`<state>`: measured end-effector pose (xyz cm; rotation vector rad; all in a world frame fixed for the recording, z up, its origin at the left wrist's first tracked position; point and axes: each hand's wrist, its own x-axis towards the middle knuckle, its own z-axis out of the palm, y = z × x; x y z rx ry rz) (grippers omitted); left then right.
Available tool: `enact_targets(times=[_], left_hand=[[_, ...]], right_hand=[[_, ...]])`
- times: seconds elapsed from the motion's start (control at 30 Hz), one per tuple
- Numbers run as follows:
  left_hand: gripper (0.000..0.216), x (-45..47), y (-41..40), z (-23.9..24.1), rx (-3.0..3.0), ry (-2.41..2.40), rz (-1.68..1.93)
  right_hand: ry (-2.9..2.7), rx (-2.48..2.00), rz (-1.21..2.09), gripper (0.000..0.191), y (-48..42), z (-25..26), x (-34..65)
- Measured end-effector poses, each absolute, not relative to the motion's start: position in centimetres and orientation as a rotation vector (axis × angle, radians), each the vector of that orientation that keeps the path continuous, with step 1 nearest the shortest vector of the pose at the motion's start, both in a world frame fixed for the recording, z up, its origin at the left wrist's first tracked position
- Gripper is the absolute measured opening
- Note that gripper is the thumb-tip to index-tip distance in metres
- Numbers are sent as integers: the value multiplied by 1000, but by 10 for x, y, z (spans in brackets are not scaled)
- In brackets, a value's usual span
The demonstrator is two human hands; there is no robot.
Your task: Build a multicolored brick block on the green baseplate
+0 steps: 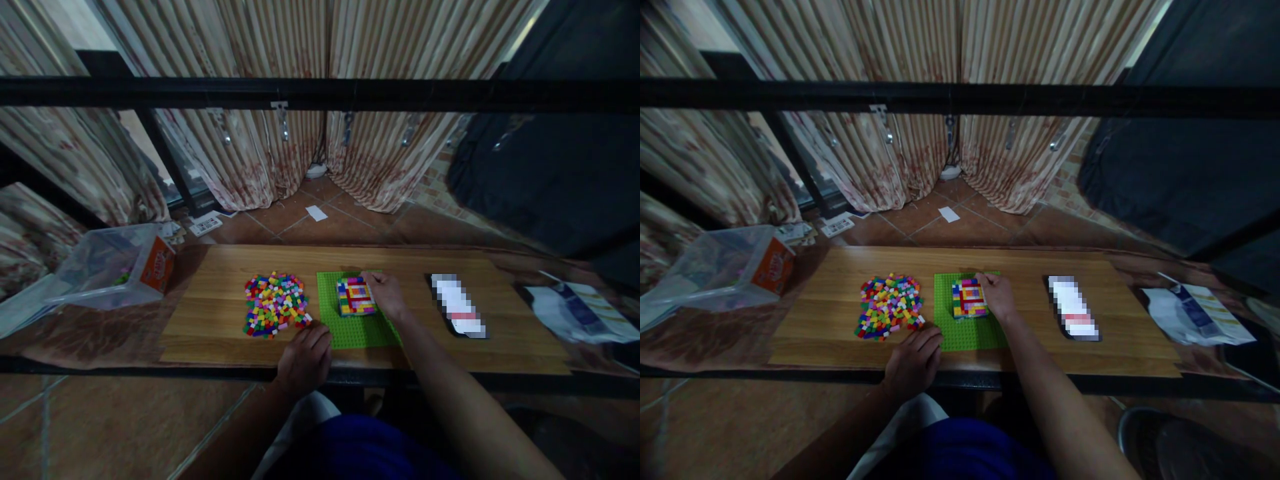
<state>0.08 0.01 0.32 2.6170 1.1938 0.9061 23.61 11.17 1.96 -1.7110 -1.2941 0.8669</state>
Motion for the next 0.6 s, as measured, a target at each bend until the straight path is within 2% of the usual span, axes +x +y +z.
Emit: enact_targets(times=[0.23, 0.4, 0.47, 0.6], left_hand=[[22, 0, -1, -1, 2626, 1173, 954], [22, 1, -1, -4, 2615, 1198, 1017], [21, 1, -1, -3, 2620, 1195, 1006], [20, 2, 0, -3, 2640, 1232, 983]], right_hand=[[-1439, -1757, 693, 44, 110, 28, 238], [-1526, -1718, 402, 34, 90, 54, 217], [-1721, -1596, 250, 32, 77, 65, 196], [-2171, -1549, 507, 25, 58, 74, 151]])
